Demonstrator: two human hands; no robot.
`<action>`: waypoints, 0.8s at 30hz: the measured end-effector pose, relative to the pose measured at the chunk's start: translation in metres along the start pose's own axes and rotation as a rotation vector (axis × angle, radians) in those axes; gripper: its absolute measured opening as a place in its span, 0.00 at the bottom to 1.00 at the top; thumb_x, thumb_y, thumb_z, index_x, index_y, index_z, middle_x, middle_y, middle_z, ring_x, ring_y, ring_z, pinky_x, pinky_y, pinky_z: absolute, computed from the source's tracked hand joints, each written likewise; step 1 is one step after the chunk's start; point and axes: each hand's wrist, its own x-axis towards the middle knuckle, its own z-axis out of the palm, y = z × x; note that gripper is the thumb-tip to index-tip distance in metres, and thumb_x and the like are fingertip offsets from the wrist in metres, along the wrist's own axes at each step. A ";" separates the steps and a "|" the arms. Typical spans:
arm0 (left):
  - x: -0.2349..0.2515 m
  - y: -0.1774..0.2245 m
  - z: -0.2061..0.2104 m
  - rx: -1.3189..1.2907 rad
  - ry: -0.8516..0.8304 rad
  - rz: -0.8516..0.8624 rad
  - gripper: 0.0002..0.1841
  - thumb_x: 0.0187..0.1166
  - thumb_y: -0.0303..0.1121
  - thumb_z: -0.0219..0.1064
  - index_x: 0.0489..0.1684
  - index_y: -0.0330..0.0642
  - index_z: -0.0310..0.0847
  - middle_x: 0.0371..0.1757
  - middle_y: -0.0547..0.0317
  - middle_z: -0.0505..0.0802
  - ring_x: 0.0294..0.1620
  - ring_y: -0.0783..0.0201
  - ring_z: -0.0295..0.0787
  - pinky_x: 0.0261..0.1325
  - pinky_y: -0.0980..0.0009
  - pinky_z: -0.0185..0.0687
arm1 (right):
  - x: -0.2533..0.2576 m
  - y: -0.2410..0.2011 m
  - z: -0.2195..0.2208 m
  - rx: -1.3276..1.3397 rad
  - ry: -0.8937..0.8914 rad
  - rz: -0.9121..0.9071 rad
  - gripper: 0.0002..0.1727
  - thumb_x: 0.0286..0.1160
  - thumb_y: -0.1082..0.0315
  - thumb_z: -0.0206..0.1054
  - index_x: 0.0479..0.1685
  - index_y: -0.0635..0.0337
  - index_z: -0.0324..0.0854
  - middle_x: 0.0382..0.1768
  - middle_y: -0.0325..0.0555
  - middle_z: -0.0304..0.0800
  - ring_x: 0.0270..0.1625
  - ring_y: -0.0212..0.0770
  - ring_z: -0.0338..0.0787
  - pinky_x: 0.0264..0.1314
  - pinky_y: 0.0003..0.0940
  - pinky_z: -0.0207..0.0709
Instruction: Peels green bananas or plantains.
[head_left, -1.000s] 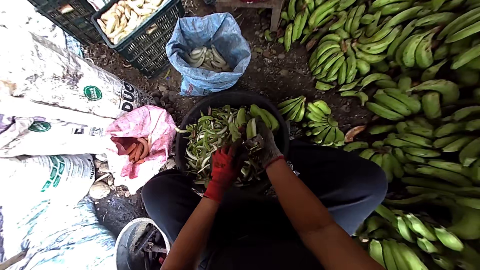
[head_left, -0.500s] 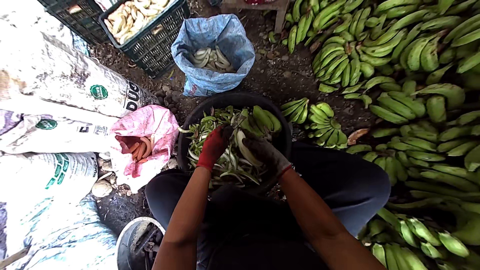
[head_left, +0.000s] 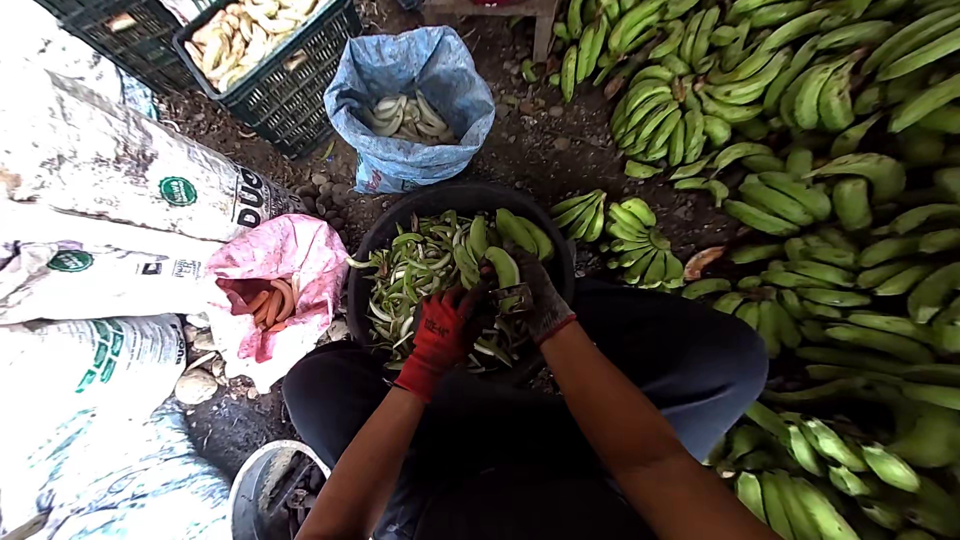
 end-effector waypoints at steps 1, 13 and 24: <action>0.003 0.001 0.001 -0.011 -0.006 -0.034 0.22 0.77 0.44 0.66 0.67 0.47 0.87 0.58 0.38 0.91 0.57 0.35 0.88 0.57 0.35 0.78 | -0.002 0.004 0.001 -0.030 0.010 -0.026 0.24 0.90 0.42 0.47 0.56 0.51 0.79 0.36 0.38 0.86 0.32 0.30 0.86 0.33 0.27 0.83; 0.032 -0.018 -0.013 -0.458 -0.074 -0.571 0.22 0.95 0.44 0.49 0.80 0.47 0.74 0.66 0.42 0.89 0.65 0.43 0.87 0.67 0.37 0.78 | -0.010 0.017 -0.004 -0.618 -0.166 -0.164 0.27 0.90 0.49 0.48 0.81 0.48 0.74 0.50 0.47 0.92 0.42 0.41 0.91 0.46 0.39 0.88; 0.004 0.001 -0.015 -0.143 -0.206 0.042 0.25 0.84 0.49 0.56 0.74 0.49 0.83 0.59 0.40 0.92 0.60 0.39 0.89 0.62 0.37 0.79 | 0.009 -0.006 -0.022 0.065 -0.138 0.062 0.28 0.89 0.39 0.44 0.59 0.50 0.79 0.33 0.37 0.85 0.23 0.27 0.82 0.23 0.20 0.78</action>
